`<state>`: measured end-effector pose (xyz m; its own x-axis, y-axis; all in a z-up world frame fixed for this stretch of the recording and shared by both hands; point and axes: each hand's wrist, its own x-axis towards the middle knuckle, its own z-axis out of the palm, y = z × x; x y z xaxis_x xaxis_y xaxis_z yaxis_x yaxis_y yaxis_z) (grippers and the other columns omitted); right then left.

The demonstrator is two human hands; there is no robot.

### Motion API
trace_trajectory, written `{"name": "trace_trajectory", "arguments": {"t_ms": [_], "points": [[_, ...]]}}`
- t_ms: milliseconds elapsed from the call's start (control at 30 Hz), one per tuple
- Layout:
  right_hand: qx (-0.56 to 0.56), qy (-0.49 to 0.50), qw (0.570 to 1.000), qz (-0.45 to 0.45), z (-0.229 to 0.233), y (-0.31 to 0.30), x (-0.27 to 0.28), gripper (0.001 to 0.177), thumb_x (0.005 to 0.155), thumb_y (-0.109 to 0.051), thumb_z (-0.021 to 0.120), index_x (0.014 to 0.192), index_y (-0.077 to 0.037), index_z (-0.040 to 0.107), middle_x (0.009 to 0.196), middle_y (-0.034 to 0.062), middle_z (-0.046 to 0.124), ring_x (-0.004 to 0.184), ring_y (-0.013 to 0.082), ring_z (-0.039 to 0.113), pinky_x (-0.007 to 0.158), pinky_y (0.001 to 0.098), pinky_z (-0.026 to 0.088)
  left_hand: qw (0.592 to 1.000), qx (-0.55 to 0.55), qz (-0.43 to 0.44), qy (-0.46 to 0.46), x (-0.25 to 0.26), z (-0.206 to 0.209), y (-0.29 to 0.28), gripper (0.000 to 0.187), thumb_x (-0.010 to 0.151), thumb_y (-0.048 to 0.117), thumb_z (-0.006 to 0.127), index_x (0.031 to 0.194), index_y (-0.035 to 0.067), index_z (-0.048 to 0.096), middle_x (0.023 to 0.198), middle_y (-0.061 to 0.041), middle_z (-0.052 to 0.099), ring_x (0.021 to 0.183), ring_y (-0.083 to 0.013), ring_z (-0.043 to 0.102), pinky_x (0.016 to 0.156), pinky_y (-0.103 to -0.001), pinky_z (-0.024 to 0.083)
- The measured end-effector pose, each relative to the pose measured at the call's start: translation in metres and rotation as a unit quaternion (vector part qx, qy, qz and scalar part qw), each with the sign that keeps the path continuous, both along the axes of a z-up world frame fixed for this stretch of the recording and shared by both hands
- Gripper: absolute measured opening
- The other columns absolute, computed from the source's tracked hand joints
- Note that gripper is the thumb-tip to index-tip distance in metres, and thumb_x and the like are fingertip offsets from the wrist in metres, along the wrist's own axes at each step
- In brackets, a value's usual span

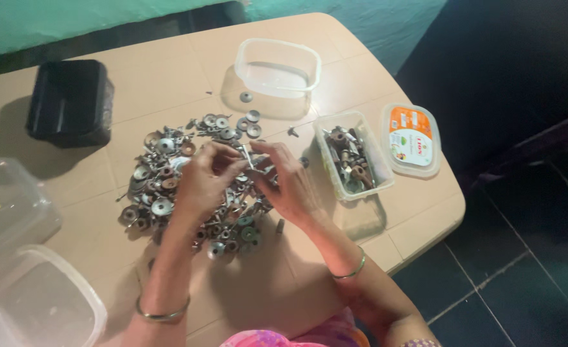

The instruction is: The person sorts a pile of small metal hardware parts on a tiled table, separating them by type into clear plastic containers. They repeatedly pick up items from the central pile and place them into one of two containers, occasionally shifting the pile to access more parts.

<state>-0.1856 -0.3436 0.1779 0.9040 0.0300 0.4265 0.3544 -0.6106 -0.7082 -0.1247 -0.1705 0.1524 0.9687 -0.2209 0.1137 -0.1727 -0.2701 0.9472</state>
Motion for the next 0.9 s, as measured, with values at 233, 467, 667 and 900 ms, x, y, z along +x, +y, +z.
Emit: {"name": "trace_trajectory", "arguments": {"t_ms": [233,467,667,900], "points": [[0.022,-0.026,0.998,0.046,-0.017,-0.010,0.008,0.029,0.090,0.000,0.073,0.118,-0.006,0.068,0.101,0.0079,0.075,0.086,0.0150,0.075,0.074,0.0294,0.060,0.998,-0.031,-0.031,0.042,-0.008,0.001,-0.005,0.022,0.093,0.022,0.076,0.097,0.002,0.066,0.076,-0.006,0.071,0.070,-0.0104,0.062,0.062,-0.029,0.051],[0.066,-0.096,0.984,-0.137,-0.025,-0.073,0.020,0.016,0.096,0.004,0.072,0.111,-0.001,0.071,0.102,0.0095,0.074,0.087,0.0130,0.071,0.078,0.0268,0.057,0.983,0.016,0.133,-0.126,0.005,0.025,0.064,0.024,0.100,0.029,0.069,0.097,0.006,0.069,0.086,-0.003,0.078,0.080,-0.0144,0.075,0.073,-0.032,0.056],[-0.013,-0.090,0.957,-0.277,-0.025,-0.135,0.018,0.018,0.088,-0.001,0.080,0.106,0.001,0.075,0.098,0.0119,0.077,0.089,0.0176,0.076,0.085,0.0296,0.058,0.948,0.239,0.204,-0.043,0.014,0.012,0.101,0.016,0.092,0.029,0.074,0.096,0.013,0.074,0.091,-0.005,0.076,0.085,-0.0257,0.073,0.079,-0.042,0.054],[-0.067,-0.023,0.952,-0.296,-0.031,-0.149,0.017,0.016,0.085,-0.006,0.082,0.101,-0.002,0.078,0.093,0.0111,0.077,0.084,0.0201,0.075,0.080,0.0320,0.056,0.935,0.321,0.151,-0.018,0.018,-0.016,0.091,0.019,0.085,0.023,0.079,0.103,0.017,0.077,0.110,-0.007,0.072,0.107,-0.0277,0.066,0.093,-0.043,0.052]]}}
